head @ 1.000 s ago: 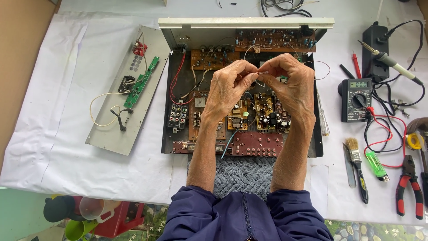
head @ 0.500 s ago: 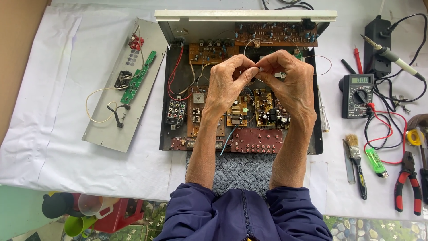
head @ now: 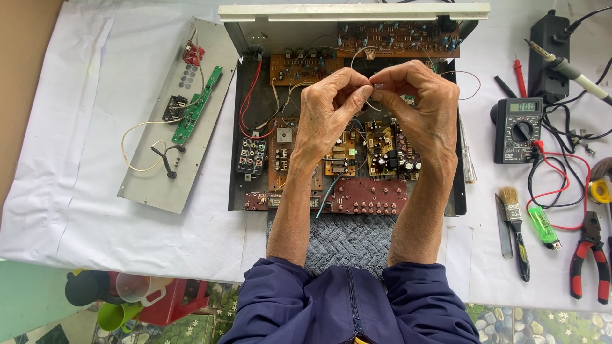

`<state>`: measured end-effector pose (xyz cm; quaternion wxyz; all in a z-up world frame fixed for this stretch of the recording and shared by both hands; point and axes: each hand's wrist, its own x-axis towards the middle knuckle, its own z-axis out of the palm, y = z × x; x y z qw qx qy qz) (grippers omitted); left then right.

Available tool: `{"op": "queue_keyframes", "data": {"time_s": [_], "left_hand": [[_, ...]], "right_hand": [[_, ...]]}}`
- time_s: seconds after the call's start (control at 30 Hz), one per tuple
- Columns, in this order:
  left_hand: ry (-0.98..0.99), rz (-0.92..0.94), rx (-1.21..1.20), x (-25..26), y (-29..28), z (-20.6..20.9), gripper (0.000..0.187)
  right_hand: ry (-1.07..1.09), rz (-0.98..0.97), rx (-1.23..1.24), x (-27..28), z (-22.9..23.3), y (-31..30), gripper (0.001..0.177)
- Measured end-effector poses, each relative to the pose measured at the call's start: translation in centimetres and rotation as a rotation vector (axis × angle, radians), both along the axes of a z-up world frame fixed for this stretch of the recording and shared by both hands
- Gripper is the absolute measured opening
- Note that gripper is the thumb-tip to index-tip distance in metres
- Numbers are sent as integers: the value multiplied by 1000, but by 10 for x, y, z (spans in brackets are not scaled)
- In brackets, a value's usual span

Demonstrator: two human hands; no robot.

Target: The person uses a screwdriver to unscrew and remove a small component from a circuit board inside an open electronic device. They then strip the insulation from a wire and wrap it around a small cylindrical component.

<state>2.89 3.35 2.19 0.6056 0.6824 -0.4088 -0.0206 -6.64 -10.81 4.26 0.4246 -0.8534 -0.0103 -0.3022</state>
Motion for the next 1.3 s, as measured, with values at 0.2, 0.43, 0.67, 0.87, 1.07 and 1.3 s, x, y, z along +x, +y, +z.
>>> {"op": "queue_keyframes", "data": {"time_s": [0.2,0.43,0.67,0.87,1.07,1.3], "left_hand": [[-11,-2,-13,-2,0,2,5],[3,25,-26,-3,-1,3,5],[75,39,-153,6,-8,-15,6],[98,2,-126,5,-5,-13,4],[131,-26,-118,9,0,-12,2],[124,-61,-108,10,-1,-17,4]], "right_hand": [[-1,5,24,1,-5,-4,16],[6,12,69,1,-4,-3,19],[-46,58,202,5,-4,-2,17],[-63,36,233,8,-15,-9,11],[-144,-28,336,9,-23,-20,9],[-252,-51,515,9,-23,-20,16]]}}
